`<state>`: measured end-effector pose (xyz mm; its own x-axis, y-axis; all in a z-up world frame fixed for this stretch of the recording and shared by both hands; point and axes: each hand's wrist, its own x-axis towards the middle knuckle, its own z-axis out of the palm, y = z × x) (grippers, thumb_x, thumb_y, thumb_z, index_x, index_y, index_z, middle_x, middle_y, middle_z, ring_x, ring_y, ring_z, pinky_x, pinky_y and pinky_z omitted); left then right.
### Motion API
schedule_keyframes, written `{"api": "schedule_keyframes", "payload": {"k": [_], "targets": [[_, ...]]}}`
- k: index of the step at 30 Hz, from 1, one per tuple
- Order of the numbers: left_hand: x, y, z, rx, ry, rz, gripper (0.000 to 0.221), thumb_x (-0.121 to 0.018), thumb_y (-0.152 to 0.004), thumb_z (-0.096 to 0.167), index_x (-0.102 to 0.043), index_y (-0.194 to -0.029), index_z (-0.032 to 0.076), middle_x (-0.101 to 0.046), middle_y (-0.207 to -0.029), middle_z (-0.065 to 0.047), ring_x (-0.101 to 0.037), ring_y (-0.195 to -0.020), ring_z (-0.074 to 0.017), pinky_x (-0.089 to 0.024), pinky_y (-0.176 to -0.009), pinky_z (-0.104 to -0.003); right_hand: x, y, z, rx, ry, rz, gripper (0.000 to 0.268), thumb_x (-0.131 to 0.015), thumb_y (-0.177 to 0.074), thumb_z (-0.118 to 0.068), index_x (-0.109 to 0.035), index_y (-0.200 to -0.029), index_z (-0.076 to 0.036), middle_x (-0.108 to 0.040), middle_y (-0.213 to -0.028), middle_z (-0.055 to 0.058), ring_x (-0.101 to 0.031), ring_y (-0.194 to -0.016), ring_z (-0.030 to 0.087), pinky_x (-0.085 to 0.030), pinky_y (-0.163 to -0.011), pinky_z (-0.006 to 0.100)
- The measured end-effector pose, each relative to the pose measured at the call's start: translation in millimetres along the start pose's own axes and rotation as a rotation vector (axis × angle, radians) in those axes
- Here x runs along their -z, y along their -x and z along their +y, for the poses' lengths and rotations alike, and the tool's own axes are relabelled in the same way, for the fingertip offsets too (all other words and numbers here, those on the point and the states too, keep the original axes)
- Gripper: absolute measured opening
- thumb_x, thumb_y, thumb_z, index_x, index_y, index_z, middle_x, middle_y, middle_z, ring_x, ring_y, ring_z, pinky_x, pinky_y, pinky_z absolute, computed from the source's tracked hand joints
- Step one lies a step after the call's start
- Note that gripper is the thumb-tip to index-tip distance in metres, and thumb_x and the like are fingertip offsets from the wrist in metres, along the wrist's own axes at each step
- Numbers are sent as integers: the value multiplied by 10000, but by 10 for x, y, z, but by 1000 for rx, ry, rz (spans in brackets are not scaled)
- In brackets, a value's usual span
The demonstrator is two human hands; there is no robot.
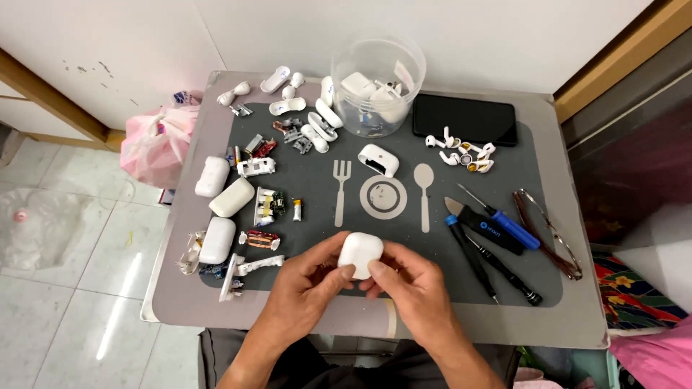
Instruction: Assembling and reconstructing earbud charging cases from individual components like shells, batteries, and circuit boards.
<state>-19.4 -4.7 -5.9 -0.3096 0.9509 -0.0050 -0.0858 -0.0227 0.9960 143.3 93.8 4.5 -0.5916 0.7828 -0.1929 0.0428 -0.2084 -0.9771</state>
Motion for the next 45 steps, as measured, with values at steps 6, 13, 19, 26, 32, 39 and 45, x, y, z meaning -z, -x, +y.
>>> {"api": "schedule_keyframes", "payload": {"k": [6,13,19,26,32,39,45], "targets": [[-25,-40,62,-50,-80,-30,454,-662,-961,214,-639,-1377,33,-700,-1072,-90,-660,-719,-152,-649,-651,-274,22,-14,-18,-71,21,-10,468,-714,-869,-204,-717,-1285,11,-773,-837,142,-738,-640,207,-634,-575,304],[55,-49,-38,89,239,14,392,-611,-981,155,-671,-1327,-20,-740,-904,-165,-698,-666,-251,-679,-614,-390,136,-19,91,27,-135,-150,458,-701,-906,-256,-691,-1231,67,-750,-828,150,-703,-643,202,-575,-575,295],[-78,-8,-8,255,99,158,374,-689,-885,103,-767,-1244,33,-799,-1115,-141,-699,-646,-237,-634,-643,-331,91,-8,110,-15,-124,-63,392,-730,-878,-139,-717,-1212,66,-738,-780,156,-692,-614,196,-582,-559,295],[-50,19,-172,124,120,214,456,-707,-901,106,-672,-1345,8,-766,-916,-134,-731,-644,-232,-658,-637,-319,84,50,51,-18,-19,-63,371,-724,-872,-171,-739,-1176,41,-763,-770,131,-720,-595,193,-593,-535,298],[-14,6,-28,191,267,199,335,-645,-955,178,-753,-1205,-18,-745,-823,-169,-710,-575,-288,-634,-576,-357,141,77,128,60,-109,-161,449,-736,-868,-187,-705,-1229,79,-781,-856,179,-730,-660,235,-618,-584,331],[-32,130,-61,-117,120,-31,402,-735,-931,73,-664,-1326,56,-677,-1243,-114,-651,-1044,-192,-562,-851,-322,45,79,159,15,-25,66,459,-800,-801,-89,-756,-1239,41,-698,-676,100,-599,-499,151,-532,-430,297],[84,70,-413,167,224,245,408,-778,-859,61,-774,-1263,3,-767,-868,-48,-633,-783,-103,-561,-739,-290,166,102,265,-45,-60,-119,466,-874,-716,-56,-797,-1163,50,-777,-832,86,-669,-652,144,-617,-507,304]]}}
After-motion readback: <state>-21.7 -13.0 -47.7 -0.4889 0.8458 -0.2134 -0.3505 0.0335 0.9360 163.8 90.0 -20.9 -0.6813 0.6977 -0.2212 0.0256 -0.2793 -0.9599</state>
